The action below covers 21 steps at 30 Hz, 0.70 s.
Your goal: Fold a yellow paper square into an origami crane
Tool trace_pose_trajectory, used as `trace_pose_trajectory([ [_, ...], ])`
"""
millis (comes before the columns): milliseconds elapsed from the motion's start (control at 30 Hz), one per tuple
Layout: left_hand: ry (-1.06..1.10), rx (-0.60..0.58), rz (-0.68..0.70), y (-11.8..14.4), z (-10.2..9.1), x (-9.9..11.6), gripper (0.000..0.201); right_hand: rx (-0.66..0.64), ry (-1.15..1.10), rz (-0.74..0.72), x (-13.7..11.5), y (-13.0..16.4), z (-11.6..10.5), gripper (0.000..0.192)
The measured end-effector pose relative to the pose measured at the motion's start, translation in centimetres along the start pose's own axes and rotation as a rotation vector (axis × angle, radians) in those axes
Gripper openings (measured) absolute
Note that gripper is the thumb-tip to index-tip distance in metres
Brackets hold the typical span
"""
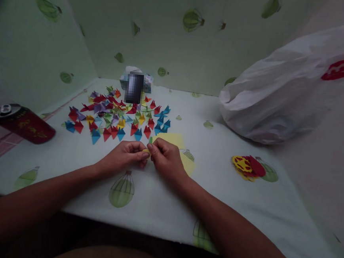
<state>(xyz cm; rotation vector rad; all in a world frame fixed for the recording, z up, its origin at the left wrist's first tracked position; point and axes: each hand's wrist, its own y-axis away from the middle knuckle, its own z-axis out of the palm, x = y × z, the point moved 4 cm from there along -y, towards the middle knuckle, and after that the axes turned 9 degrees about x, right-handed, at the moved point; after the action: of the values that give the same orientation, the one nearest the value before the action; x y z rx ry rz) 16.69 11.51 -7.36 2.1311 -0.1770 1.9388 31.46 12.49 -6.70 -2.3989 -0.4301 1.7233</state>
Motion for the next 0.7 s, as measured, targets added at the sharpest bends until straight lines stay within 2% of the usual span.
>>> trace_pose_trajectory([
  [100,-0.007,0.032,0.022,-0.2,-0.2,0.1,0.024,0.051,-0.061,0.053,0.4,0.1,-0.1,0.035],
  [167,-0.036,0.057,0.049,-0.2,-0.4,0.2,0.024,0.042,-0.119,0.1,0.8,0.0,0.0,0.035],
  [333,-0.157,0.089,0.119,-0.2,-0.6,0.4,0.025,-0.116,-0.209,0.132,1.0,-0.4,0.4,0.032],
  [400,-0.179,0.092,0.114,-0.2,-0.7,0.4,0.027,-0.134,-0.181,0.113,0.7,-0.4,0.4,0.031],
  [533,-0.186,0.098,0.11,-0.4,-1.1,0.6,0.029,-0.023,-0.144,0.108,0.2,-0.2,0.1,0.032],
  [700,-0.148,0.139,0.159,-0.9,-2.1,1.1,0.025,0.103,-0.292,0.195,1.0,-0.4,-0.1,0.032],
])
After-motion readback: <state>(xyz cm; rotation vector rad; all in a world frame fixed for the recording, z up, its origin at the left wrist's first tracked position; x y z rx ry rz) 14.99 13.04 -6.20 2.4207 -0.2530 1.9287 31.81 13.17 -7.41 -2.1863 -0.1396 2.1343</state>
